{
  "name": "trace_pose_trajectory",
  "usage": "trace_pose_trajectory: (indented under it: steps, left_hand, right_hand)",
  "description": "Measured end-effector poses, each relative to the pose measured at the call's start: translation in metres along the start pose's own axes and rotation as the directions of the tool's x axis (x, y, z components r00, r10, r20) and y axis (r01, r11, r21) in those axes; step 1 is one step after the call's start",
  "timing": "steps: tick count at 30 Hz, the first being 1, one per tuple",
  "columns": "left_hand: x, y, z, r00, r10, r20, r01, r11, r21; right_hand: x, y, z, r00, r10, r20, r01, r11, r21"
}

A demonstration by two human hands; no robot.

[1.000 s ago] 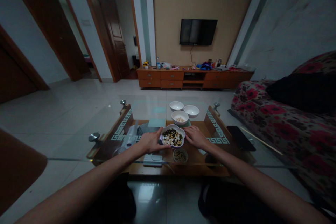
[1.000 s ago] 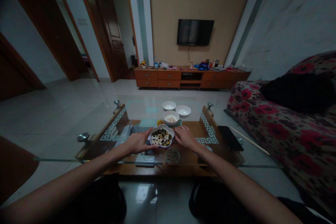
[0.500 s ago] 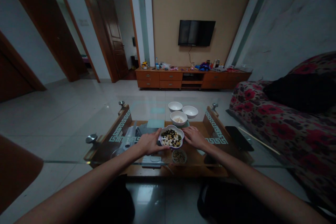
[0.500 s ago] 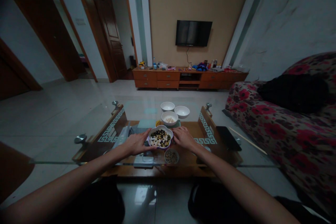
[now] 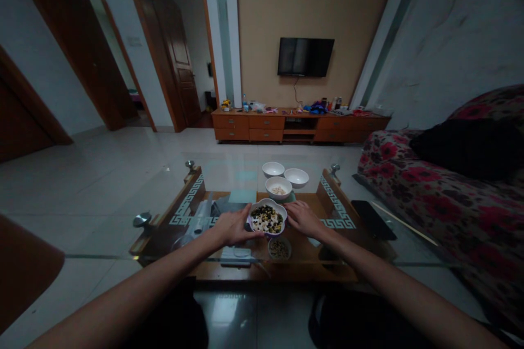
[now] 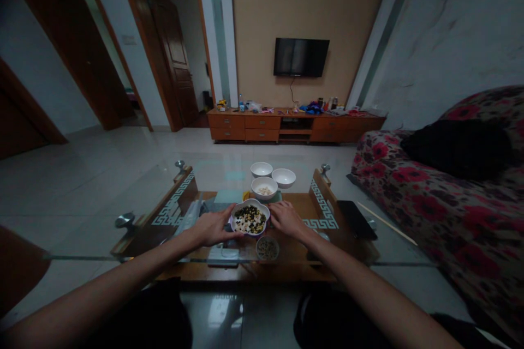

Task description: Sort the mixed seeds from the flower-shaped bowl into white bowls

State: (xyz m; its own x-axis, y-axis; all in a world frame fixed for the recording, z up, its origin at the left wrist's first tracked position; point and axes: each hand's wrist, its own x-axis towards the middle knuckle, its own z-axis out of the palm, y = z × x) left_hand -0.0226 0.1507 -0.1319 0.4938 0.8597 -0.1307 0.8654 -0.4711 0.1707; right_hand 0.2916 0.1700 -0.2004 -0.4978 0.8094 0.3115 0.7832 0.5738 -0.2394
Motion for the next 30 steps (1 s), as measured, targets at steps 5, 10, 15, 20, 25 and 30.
trace_pose_trajectory:
  steps: [5, 10, 15, 20, 25, 30]
  left_hand:
    - [0.0, 0.0, 0.0, 1.0, 0.011, -0.018, -0.012, 0.999, -0.033]
    - [-0.001, 0.001, -0.002, 1.0, 0.01, -0.009, -0.01, 0.999, -0.03]
    - [-0.002, 0.002, -0.003, 1.0, 0.006, -0.01, -0.006, 1.0, -0.03]
    - [0.0, -0.001, 0.001, 0.999, 0.028, -0.039, -0.029, 0.999, -0.042]
    - [0.002, -0.001, 0.0, 1.0, 0.019, -0.02, -0.02, 0.999, -0.033]
    - [0.0, 0.001, -0.002, 0.999, 0.016, -0.031, -0.017, 0.999, -0.033]
  right_hand:
    - [0.0, -0.002, -0.002, 1.0, -0.004, -0.004, 0.004, 1.0, 0.02]
    - [-0.002, -0.002, 0.001, 0.998, -0.003, -0.06, 0.006, 0.999, 0.048]
    - [-0.004, 0.008, 0.008, 0.961, 0.19, -0.202, -0.169, 0.979, 0.116]
    - [-0.006, 0.009, 0.004, 0.894, 0.308, -0.325, -0.268, 0.95, 0.162]
    - [0.0, -0.015, -0.008, 0.958, 0.121, -0.259, -0.091, 0.988, 0.123]
    - [0.009, -0.036, -0.003, 0.971, 0.176, -0.162, -0.146, 0.972, 0.185]
